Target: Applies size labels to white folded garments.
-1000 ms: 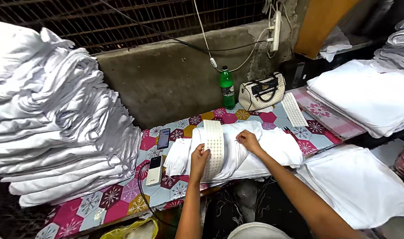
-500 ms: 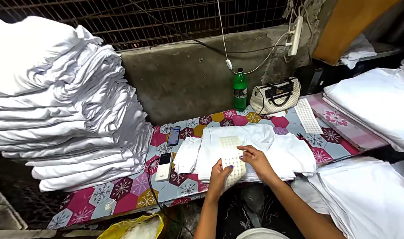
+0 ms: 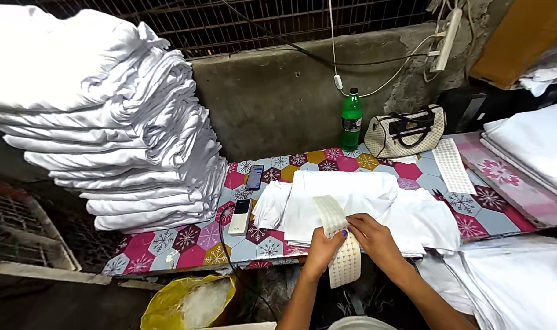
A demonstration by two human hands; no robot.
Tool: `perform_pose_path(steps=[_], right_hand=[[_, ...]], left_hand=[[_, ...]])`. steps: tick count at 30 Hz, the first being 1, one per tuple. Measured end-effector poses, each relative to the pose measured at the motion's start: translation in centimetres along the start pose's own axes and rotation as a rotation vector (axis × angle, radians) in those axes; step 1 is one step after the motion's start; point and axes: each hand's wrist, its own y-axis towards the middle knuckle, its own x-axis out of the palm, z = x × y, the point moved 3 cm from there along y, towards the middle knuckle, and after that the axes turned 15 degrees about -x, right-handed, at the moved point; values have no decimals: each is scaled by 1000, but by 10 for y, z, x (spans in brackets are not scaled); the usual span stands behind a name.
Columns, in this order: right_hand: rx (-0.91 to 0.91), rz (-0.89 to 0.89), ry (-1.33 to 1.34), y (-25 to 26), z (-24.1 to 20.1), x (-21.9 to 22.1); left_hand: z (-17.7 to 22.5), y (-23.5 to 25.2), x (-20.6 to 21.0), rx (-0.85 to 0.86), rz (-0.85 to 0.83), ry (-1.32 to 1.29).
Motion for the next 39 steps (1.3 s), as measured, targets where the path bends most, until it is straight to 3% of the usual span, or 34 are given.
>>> perform_pose_path(steps=[7,18,39], right_hand=[[-97,-99,-19,-5,3,1],[-36,-80,39,-9,11,-2],[-45,-143,139,-17,25,-15]], left_hand=[[-3,-1,-5,13,-20,112],[-8,5,-8,-67,-58,110],[-9,7,2,-54,-94,185]])
